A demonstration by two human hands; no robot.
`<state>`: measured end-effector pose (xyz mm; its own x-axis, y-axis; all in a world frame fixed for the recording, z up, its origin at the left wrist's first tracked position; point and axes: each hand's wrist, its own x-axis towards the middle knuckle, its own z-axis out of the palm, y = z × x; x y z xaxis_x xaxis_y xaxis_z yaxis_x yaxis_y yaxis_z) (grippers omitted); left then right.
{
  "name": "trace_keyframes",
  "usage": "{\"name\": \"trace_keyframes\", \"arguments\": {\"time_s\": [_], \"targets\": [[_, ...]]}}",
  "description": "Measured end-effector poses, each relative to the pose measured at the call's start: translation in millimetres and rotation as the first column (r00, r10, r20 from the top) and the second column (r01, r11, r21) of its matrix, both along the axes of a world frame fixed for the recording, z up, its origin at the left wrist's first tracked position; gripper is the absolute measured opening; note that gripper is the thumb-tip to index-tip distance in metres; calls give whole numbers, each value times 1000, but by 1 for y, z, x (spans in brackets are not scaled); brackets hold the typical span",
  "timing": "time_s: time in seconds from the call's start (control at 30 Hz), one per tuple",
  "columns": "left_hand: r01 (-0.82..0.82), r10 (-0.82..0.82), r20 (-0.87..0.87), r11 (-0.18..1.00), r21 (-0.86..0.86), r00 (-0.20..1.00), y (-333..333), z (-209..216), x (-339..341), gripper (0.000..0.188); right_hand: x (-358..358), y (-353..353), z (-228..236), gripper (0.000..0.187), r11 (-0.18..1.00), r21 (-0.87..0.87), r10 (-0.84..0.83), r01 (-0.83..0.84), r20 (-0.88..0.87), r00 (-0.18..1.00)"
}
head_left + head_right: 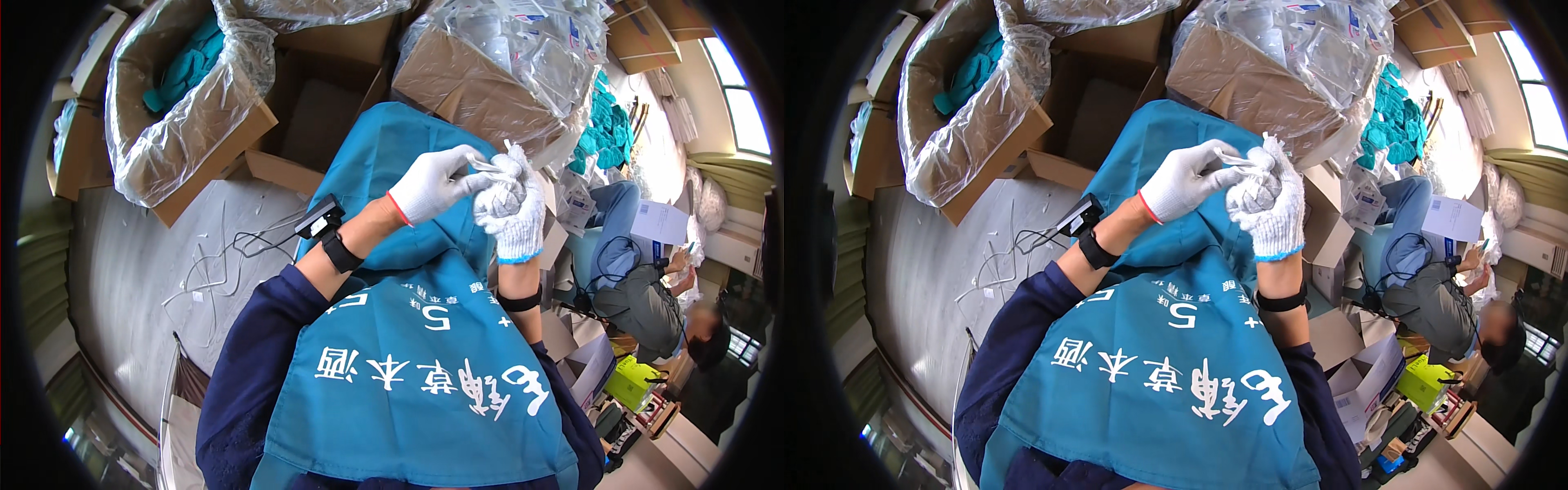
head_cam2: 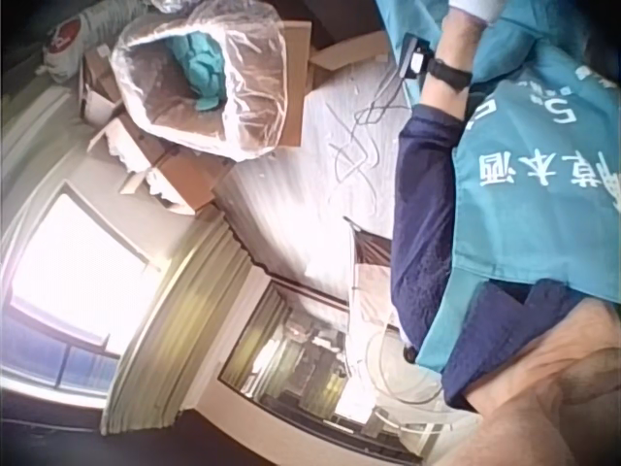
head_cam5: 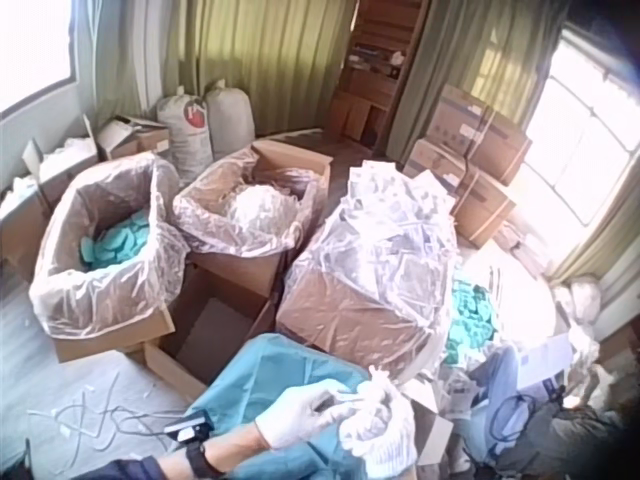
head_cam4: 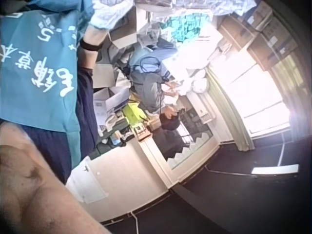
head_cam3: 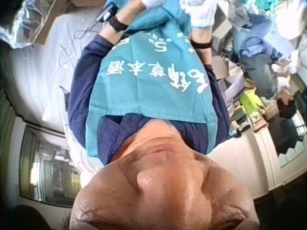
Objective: The person packs teal face masks into white plastic bags. They pick up a mask, place it inside a bag, and tie the bag's drawstrings to seal it. The person repeats this process for multiple masks, placing the finished packages into a cardboard box.
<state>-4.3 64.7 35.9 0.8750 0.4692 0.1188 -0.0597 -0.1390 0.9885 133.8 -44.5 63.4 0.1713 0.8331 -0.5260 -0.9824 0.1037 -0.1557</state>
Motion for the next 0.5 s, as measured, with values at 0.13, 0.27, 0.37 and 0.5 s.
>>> {"name": "trace_keyframes", "arguments": {"time_s": [0.13, 0.27, 0.37, 0.5], "targets": [[-12, 14, -17, 994, 109, 1000, -6, -1, -1, 33, 8, -4, -5, 43, 996, 81, 27, -22, -61, 998], [163, -178, -93, 975, -150, 980, -3, -1, -16, 41, 29, -9, 3, 45, 993, 85, -75, 78, -39, 996], [403, -500, 12, 684, -608, 866, 10, 4, -34, 43, 39, -17, 3, 46, 900, 433, -28, 37, -27, 999], [371, -380, 214, 410, -833, 900, 19, 11, -44, 39, -4, -26, -1, 34, 996, -43, -15, 83, 804, 595]]}}
